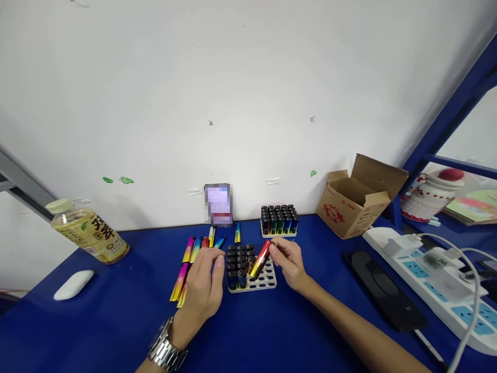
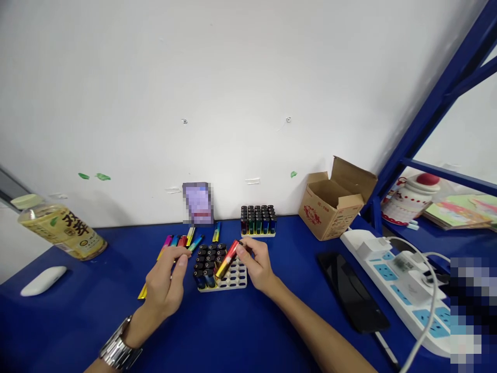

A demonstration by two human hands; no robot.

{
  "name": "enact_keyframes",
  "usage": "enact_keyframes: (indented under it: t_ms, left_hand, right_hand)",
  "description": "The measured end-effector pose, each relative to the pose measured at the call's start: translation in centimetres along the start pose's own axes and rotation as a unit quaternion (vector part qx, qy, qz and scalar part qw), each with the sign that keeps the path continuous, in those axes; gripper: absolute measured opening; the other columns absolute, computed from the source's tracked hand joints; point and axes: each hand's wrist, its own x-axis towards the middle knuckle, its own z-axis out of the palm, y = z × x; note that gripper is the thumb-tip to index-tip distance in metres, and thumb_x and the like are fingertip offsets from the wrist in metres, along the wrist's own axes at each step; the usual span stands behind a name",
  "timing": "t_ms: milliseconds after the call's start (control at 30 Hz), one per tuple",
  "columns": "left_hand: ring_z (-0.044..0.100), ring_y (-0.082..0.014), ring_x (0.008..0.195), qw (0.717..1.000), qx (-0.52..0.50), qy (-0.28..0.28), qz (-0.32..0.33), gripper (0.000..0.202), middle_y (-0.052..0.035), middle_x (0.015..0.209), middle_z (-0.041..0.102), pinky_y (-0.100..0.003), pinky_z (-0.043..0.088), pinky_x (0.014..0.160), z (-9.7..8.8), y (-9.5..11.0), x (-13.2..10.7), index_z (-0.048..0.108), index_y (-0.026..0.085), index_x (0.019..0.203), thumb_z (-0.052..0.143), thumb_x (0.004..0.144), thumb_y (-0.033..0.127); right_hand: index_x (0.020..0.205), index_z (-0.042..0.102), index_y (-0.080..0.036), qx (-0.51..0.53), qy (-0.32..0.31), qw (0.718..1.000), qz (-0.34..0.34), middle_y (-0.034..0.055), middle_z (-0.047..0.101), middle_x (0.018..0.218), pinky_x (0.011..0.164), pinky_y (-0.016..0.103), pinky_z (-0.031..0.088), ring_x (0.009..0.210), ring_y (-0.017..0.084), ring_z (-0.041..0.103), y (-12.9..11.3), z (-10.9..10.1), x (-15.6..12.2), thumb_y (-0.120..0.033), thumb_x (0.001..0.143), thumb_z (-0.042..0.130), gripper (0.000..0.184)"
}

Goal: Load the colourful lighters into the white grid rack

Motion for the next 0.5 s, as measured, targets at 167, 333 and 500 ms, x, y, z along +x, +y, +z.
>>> enact_keyframes:
  t_ms: [167, 333, 500]
  left_hand:
    - [0.057, -0.0168, 0.073, 0.997, 0.018, -0.019, -0.067, 0.021, -0.0037, 0.077, 0.061, -0.029, 0.046, 0.07, 0.3, -1.1, 0.1, 0.056, 0.019, 0.086, 0.037, 0.094, 0.025]
    - [0.057, -0.0168, 0.074, 0.998, 0.026, -0.023, -0.056, 0.023, -0.0039, 0.077, 0.061, -0.029, 0.044, 0.07, 0.3, -1.3, 0.1, 0.056, 0.019, 0.085, 0.036, 0.094, 0.025]
    - [0.055, -0.016, 0.071, 0.998, 0.033, -0.019, -0.047, 0.023, -0.0032, 0.075, 0.06, -0.028, 0.043, 0.069, 0.3, -1.4, 0.1, 0.056, 0.019, 0.083, 0.037, 0.094, 0.024]
  right_hand:
    - [0.066, 0.05, -0.019, -0.108, -0.132, 0.983, -0.06, -0.0007, 0.048, 0.059, 0.051, 0.026, 0.033, 0.054, 0.013, 0.043, 1.9, -0.7, 0.1, -0.036, 0.095, 0.041, 0.035]
    - [0.079, 0.055, -0.019, -0.246, -0.128, 0.933, -0.229, 0.0032, 0.054, 0.062, 0.053, 0.03, 0.035, 0.054, 0.016, 0.043, 2.2, -0.3, -0.2, -0.021, 0.096, 0.034, 0.027]
    - [0.081, 0.056, -0.018, -0.296, -0.113, 0.908, -0.272, 0.0037, 0.054, 0.06, 0.052, 0.031, 0.031, 0.051, 0.016, 0.041, 1.9, -0.5, 0.0, -0.016, 0.094, 0.035, 0.024]
